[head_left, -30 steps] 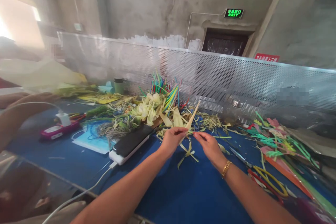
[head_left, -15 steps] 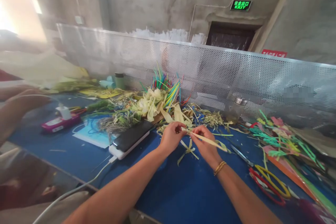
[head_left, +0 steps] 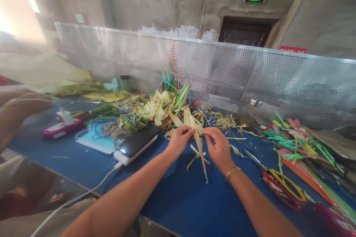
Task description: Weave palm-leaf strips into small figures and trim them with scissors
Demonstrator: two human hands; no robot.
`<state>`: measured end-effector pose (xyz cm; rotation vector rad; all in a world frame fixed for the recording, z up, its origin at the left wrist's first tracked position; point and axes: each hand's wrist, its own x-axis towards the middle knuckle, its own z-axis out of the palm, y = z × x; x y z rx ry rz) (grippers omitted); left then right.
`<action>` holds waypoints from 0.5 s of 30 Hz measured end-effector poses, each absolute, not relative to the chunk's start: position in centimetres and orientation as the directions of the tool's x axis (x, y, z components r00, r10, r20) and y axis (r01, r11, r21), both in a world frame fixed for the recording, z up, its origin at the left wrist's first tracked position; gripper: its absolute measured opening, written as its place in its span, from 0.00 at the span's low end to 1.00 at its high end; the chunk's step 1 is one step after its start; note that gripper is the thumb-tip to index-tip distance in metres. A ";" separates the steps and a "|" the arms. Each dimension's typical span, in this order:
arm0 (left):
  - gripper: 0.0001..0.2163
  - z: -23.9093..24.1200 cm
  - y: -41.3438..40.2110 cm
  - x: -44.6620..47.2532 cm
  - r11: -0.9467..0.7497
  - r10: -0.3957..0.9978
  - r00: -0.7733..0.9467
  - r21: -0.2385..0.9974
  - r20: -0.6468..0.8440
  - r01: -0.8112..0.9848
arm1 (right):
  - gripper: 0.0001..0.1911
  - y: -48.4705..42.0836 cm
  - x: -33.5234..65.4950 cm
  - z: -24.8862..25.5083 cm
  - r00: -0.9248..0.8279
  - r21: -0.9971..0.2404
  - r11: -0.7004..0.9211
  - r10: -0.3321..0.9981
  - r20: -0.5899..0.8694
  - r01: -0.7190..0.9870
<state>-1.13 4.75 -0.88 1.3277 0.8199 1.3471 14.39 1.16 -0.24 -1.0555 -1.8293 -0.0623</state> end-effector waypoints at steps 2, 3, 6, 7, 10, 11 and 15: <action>0.13 -1.0 4.9 -1.0 -0.270 0.947 0.131 0.947 0.294 -0.172 | 0.07 1.1 14.2 -0.1 -0.043 -0.470 0.567 0.667 0.744 0.676; 0.12 -1.0 4.8 -1.0 -0.280 0.943 0.138 0.945 0.304 -0.171 | 0.07 1.0 14.0 -0.1 -0.021 -0.498 0.542 0.691 0.723 0.677; 0.12 -0.9 4.7 -1.0 -0.272 0.934 0.177 0.939 0.310 -0.209 | 0.08 1.0 13.7 -0.3 0.011 -0.591 0.487 0.766 0.643 0.643; 0.12 -0.9 4.6 -1.0 -0.255 0.934 0.192 0.939 0.301 -0.229 | 0.08 1.1 13.6 -0.5 0.015 -0.634 0.474 0.794 0.607 0.611; 0.14 -0.8 4.5 -1.1 -0.174 0.945 0.224 0.946 0.238 -0.273 | 0.11 1.3 13.4 -0.8 0.026 -0.776 0.420 0.872 0.488 0.471; 0.15 -0.8 4.4 -1.1 -0.144 0.948 0.236 0.949 0.214 -0.280 | 0.11 1.4 13.4 -0.9 0.026 -0.807 0.402 0.889 0.457 0.433; 0.16 -1.1 4.4 -0.9 -0.112 0.934 0.302 0.958 0.192 -0.263 | 0.13 1.3 13.2 -1.0 0.023 -0.747 0.397 0.875 0.483 0.534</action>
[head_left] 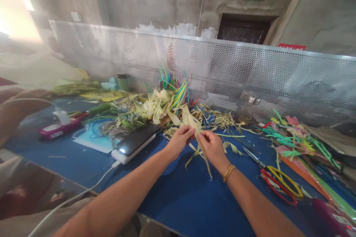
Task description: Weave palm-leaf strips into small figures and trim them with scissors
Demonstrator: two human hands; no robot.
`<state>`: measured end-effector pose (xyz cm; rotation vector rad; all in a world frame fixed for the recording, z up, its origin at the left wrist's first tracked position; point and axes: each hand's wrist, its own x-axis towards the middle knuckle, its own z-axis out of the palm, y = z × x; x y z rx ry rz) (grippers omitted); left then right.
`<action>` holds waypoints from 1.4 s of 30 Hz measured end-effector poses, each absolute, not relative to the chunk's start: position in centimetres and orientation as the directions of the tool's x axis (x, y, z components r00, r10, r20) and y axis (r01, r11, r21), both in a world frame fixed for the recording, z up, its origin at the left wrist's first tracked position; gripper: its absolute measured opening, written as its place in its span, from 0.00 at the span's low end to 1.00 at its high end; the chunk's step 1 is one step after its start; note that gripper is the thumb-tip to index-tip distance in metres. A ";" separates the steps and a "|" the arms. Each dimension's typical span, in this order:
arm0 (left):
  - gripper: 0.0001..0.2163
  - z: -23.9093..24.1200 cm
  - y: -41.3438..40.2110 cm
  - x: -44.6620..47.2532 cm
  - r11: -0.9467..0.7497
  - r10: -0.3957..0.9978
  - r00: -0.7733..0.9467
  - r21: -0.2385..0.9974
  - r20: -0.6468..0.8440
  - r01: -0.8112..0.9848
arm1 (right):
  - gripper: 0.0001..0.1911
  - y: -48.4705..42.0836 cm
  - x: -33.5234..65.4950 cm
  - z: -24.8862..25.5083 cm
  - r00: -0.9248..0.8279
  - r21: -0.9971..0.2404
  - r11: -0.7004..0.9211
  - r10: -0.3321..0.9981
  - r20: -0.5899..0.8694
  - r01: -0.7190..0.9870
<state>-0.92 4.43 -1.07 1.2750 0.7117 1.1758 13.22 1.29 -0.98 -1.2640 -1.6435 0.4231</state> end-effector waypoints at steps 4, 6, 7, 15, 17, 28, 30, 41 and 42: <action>0.15 -1.5 4.6 -0.7 -0.216 0.930 0.267 0.963 0.254 -0.162 | 0.08 0.8 13.0 -0.9 -0.010 -0.571 0.423 0.810 0.587 0.703; 0.14 -1.7 4.8 -0.6 -0.262 0.927 0.239 0.954 0.291 -0.145 | 0.07 0.6 13.0 -0.8 -0.005 -0.546 0.404 0.807 0.590 0.734; 0.13 -1.8 4.9 -0.6 -0.280 0.925 0.226 0.949 0.307 -0.143 | 0.07 0.5 13.0 -0.8 -0.008 -0.524 0.392 0.806 0.591 0.756; 0.11 -1.7 5.0 -0.8 -0.204 0.937 0.229 0.946 0.264 -0.252 | 0.07 1.3 13.4 -1.1 0.043 -0.701 0.401 0.851 0.523 0.589; 0.12 -1.8 5.0 -0.9 -0.105 0.953 0.241 0.944 0.186 -0.312 | 0.09 1.7 13.3 -1.3 0.061 -0.823 0.381 0.894 0.445 0.423; 0.15 -1.7 4.1 -0.5 -0.018 0.931 0.343 0.955 0.124 -0.297 | 0.09 1.4 12.1 -2.0 0.089 -0.879 0.394 0.899 0.430 0.270; 0.14 -1.7 4.4 -0.6 -0.037 0.945 0.299 0.949 0.135 -0.312 | 0.11 1.5 12.1 -2.1 0.128 -0.885 0.384 0.895 0.427 0.264; 0.11 -1.2 4.4 -0.4 -0.136 0.964 0.175 0.934 0.202 -0.330 | 0.08 1.5 12.5 -1.8 0.147 -0.853 0.359 0.887 0.438 0.379; 0.10 -1.2 4.3 -0.5 -0.112 0.969 0.171 0.934 0.178 -0.339 | 0.07 1.3 12.3 -1.6 0.118 -0.840 0.369 0.888 0.445 0.397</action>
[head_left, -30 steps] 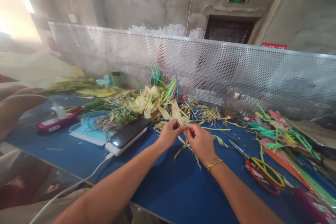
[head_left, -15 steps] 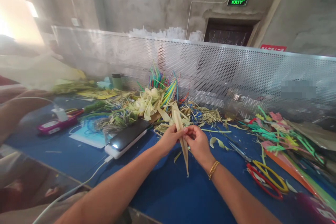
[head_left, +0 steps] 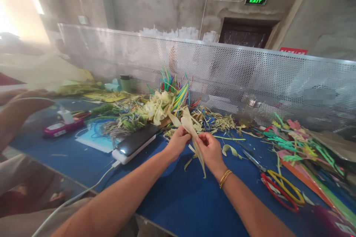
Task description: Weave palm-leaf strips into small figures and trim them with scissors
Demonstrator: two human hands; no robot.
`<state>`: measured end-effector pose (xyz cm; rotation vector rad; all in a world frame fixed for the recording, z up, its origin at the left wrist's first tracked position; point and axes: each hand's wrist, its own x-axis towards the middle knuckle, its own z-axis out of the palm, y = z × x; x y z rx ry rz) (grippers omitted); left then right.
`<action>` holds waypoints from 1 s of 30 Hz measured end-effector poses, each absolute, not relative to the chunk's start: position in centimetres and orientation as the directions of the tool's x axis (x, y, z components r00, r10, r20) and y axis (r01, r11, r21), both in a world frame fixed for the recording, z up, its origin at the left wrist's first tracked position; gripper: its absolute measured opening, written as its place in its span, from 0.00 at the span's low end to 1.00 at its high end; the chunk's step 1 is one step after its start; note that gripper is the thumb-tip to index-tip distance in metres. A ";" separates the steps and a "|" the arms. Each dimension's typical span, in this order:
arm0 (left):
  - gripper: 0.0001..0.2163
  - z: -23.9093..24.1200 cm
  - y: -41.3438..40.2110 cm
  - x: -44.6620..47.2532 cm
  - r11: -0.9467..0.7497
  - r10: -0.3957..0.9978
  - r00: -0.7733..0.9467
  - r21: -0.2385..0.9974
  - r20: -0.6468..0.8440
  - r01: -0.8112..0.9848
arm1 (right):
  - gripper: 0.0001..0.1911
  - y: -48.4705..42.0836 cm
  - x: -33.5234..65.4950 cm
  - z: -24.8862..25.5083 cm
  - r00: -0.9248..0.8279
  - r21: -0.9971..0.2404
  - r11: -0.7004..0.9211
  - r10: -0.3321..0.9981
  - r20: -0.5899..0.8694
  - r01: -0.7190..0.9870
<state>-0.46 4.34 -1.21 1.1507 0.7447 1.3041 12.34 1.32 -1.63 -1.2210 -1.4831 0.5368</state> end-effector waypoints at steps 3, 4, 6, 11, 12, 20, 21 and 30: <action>0.04 -1.3 4.1 -0.4 -0.035 0.972 0.199 0.917 0.123 -0.397 | 0.06 0.6 11.8 -1.1 0.045 -0.807 0.398 0.886 0.462 0.437; 0.04 -1.4 4.1 -0.4 -0.025 0.971 0.207 0.912 0.120 -0.410 | 0.06 0.4 11.6 -1.0 0.020 -0.802 0.407 0.887 0.461 0.437; 0.08 -1.5 3.9 -0.4 -0.043 0.968 0.208 0.910 0.140 -0.412 | 0.07 0.1 11.2 -0.9 -0.024 -0.801 0.421 0.890 0.455 0.426; 0.15 -1.7 4.2 -0.4 -0.125 0.952 0.205 0.898 0.229 -0.422 | 0.10 0.3 11.0 -1.6 0.045 -0.868 0.374 0.911 0.409 0.327; 0.16 -1.7 4.3 -0.4 -0.123 0.952 0.203 0.894 0.229 -0.431 | 0.11 0.4 11.2 -1.7 0.086 -0.877 0.355 0.912 0.401 0.324; 0.13 -1.4 4.9 -0.7 -0.172 0.978 0.042 0.898 0.206 -0.405 | 0.14 1.6 13.2 -1.5 0.180 -0.792 0.286 0.879 0.441 0.540; 0.13 -1.4 5.0 -0.7 -0.185 0.979 0.010 0.897 0.206 -0.401 | 0.15 1.6 13.4 -1.4 0.168 -0.777 0.281 0.881 0.441 0.563; 0.16 -0.8 5.9 -1.9 -0.256 0.958 -0.231 0.865 0.168 -0.433 | 0.18 1.7 15.0 -0.9 0.032 -0.499 0.288 0.842 0.538 0.818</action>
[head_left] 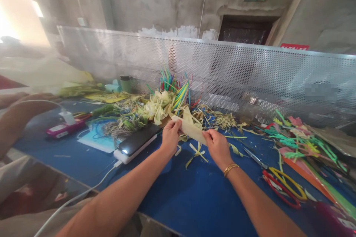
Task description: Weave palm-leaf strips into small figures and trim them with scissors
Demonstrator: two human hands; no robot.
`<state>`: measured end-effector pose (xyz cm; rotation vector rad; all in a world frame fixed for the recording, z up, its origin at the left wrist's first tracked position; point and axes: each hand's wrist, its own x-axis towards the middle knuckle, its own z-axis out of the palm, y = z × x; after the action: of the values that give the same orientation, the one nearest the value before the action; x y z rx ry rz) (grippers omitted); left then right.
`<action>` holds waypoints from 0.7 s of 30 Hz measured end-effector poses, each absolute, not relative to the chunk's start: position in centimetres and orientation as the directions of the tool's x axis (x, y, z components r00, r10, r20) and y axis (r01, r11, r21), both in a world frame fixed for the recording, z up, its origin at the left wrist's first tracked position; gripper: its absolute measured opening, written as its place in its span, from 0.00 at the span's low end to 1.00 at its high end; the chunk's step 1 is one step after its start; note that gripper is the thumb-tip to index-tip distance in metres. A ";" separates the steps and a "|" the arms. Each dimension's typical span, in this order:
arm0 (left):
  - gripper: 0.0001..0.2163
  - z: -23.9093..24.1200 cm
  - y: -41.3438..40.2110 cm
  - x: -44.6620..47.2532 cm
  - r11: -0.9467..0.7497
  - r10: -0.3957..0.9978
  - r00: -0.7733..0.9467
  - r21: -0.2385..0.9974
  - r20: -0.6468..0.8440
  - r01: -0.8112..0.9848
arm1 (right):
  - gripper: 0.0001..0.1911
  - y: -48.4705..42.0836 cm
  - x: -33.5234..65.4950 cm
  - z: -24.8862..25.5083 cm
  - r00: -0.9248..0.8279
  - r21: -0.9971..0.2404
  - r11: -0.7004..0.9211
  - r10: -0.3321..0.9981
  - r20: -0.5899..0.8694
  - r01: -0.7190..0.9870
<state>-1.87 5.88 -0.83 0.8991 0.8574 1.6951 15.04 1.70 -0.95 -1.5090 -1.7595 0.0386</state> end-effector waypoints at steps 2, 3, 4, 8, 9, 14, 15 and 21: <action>0.16 -0.8 5.9 -2.0 -0.254 0.957 -0.244 0.856 0.155 -0.450 | 0.18 1.6 14.8 -1.1 0.019 -0.448 0.268 0.842 0.540 0.853; 0.15 -0.9 5.9 -2.1 -0.237 0.961 -0.243 0.857 0.136 -0.458 | 0.18 1.5 14.5 -1.1 0.011 -0.423 0.260 0.842 0.540 0.868; 0.15 -1.0 5.9 -2.0 -0.196 0.971 -0.217 0.865 0.104 -0.462 | 0.18 1.3 14.2 -1.1 0.006 -0.399 0.252 0.840 0.542 0.882; 0.17 -1.5 6.0 -1.8 0.001 0.999 0.029 0.859 0.016 -0.512 | 0.16 0.8 13.1 -1.1 -0.048 -0.344 0.284 0.828 0.558 0.895; 0.16 -1.6 6.1 -1.8 0.018 0.998 0.055 0.843 0.013 -0.538 | 0.15 0.7 13.0 -1.0 -0.072 -0.339 0.306 0.827 0.558 0.890; 0.09 -1.6 6.8 -2.1 0.011 0.996 -0.052 0.695 -0.070 -0.719 | 0.12 0.7 13.7 -0.6 -0.185 -0.291 0.393 0.817 0.546 0.873; 0.08 -1.6 6.9 -2.1 0.002 0.993 -0.080 0.671 -0.090 -0.741 | 0.12 0.8 14.0 -0.6 -0.190 -0.285 0.391 0.819 0.541 0.875; 0.10 -1.8 7.7 -2.5 -0.080 0.992 -0.122 0.633 -0.024 -0.770 | 0.12 1.8 15.6 -1.1 -0.189 -0.266 0.346 0.859 0.476 0.900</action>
<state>-2.45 7.70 -1.76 0.4909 0.5946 1.6116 15.62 1.78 -1.07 -1.5291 -2.0636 -0.0972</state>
